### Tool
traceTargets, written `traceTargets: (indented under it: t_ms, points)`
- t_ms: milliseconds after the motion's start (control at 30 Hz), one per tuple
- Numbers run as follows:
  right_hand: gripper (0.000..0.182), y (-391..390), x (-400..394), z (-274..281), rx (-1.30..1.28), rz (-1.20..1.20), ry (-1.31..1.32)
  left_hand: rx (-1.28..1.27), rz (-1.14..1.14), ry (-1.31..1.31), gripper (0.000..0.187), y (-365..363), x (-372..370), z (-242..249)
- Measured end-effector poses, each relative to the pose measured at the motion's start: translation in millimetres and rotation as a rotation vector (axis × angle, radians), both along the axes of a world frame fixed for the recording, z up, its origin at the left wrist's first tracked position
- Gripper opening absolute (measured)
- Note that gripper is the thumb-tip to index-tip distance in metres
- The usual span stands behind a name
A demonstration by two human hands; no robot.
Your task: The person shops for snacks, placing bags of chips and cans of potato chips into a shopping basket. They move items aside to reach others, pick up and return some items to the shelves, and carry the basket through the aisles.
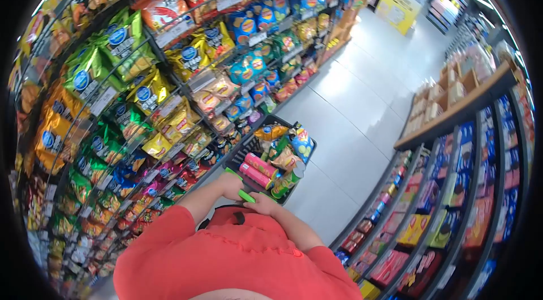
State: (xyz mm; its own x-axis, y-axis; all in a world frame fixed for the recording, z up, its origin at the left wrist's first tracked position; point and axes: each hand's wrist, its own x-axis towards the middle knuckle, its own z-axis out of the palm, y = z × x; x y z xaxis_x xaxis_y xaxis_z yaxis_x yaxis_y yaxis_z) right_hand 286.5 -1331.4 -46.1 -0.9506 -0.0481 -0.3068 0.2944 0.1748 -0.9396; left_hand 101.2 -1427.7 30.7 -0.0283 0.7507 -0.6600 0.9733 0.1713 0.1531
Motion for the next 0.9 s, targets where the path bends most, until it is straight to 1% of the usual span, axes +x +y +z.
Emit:
traceTargets:
  t_ms: [67,200,267,333,400,433,500,567,633,700,733,800,900]
  points:
    - [0.04,3,5,0,-0.02,-0.018,-0.056,0.017,0.001,0.005,0.041,-2,9,-1]
    - [0.043,6,16,-11,0.014,0.066,-0.031,0.019,0.079,-0.033,0.042,-15,25,-6]
    - [0.042,7,24,-10,0.051,0.086,0.012,0.105,0.112,-0.04,0.043,-26,34,-21]
    - [0.042,8,32,-8,0.087,0.077,0.05,0.114,0.078,-0.054,0.044,-31,43,-18]
    - [0.041,8,37,-8,0.074,0.115,0.042,0.112,0.135,-0.056,0.045,-36,51,-17]
    - [0.041,7,40,-8,0.08,0.095,0.037,0.089,0.154,-0.065,0.045,-37,54,-20]
    - [0.041,9,41,-8,0.146,0.151,0.049,0.108,0.128,-0.055,0.045,-41,60,-22]
    - [0.039,8,44,-15,0.14,0.131,0.069,0.128,0.117,-0.035,0.046,-40,65,-24]
    - [0.038,8,44,-14,0.132,0.119,0.076,0.155,0.156,-0.029,0.045,-44,67,-24]
    - [0.037,4,46,-17,0.235,0.09,0.089,0.158,0.148,-0.016,0.046,-44,65,-25]
    - [0.037,2,46,-19,0.225,0.064,0.106,0.164,0.148,-0.007,0.046,-44,67,-24]
    - [0.036,2,46,-19,0.223,0.033,0.146,0.126,0.14,-0.004,0.046,-40,68,-20]
    - [0.035,-1,49,-15,0.251,-0.013,0.113,0.066,0.147,0.005,0.047,-38,69,-16]
